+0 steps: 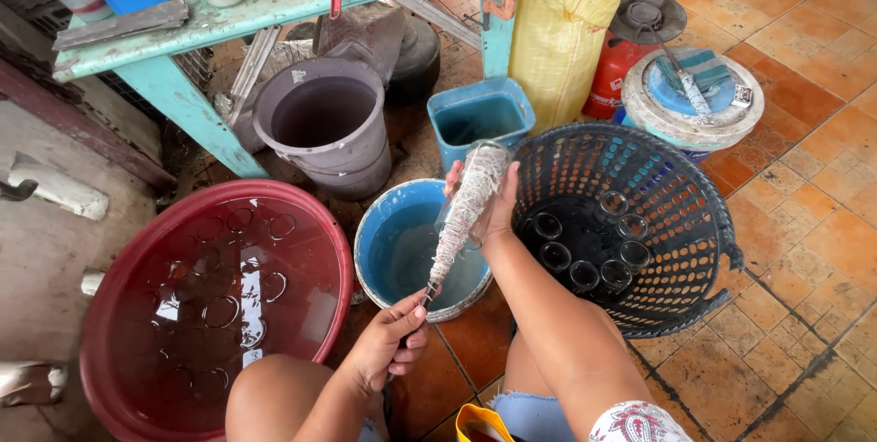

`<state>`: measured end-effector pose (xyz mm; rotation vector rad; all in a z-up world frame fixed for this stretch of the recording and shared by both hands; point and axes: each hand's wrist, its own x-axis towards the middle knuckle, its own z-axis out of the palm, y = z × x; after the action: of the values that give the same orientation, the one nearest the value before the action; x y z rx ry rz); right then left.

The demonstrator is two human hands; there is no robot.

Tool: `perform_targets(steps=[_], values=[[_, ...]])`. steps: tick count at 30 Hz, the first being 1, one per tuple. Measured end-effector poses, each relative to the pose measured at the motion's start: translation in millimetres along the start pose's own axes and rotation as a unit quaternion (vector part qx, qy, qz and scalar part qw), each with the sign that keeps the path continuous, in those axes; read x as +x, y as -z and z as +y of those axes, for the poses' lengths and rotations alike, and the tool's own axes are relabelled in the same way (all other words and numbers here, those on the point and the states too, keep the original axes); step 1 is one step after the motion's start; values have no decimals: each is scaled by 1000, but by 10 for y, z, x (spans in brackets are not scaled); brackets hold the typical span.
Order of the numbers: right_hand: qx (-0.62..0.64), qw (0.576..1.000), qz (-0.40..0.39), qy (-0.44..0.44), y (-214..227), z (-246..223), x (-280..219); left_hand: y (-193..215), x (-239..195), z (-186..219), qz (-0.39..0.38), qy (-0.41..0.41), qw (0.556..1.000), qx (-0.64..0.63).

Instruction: The person scrubs the inside of small clear glasses using a long-handled brush, rinses them in a red basin of water, and places them into a black plastic basket. The process is repeated for multiple glasses.

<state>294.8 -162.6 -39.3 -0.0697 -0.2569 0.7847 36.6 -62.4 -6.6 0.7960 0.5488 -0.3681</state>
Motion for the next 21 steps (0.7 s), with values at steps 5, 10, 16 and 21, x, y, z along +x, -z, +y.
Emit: perform_targets(steps=[5, 10, 16, 21], values=[[-76, 992, 99, 10, -90, -109, 12, -88, -64, 298, 78, -20, 968, 238], [-209, 950, 230, 29, -66, -149, 71, -292, -235, 571, 193, -56, 821, 535], [-277, 904, 312, 90, -135, -158, 104, -175, -167, 407, 192, -100, 838, 502], [-204, 974, 50, 81, -324, -135, -1, 15, -72, 157, 81, -38, 990, 110]])
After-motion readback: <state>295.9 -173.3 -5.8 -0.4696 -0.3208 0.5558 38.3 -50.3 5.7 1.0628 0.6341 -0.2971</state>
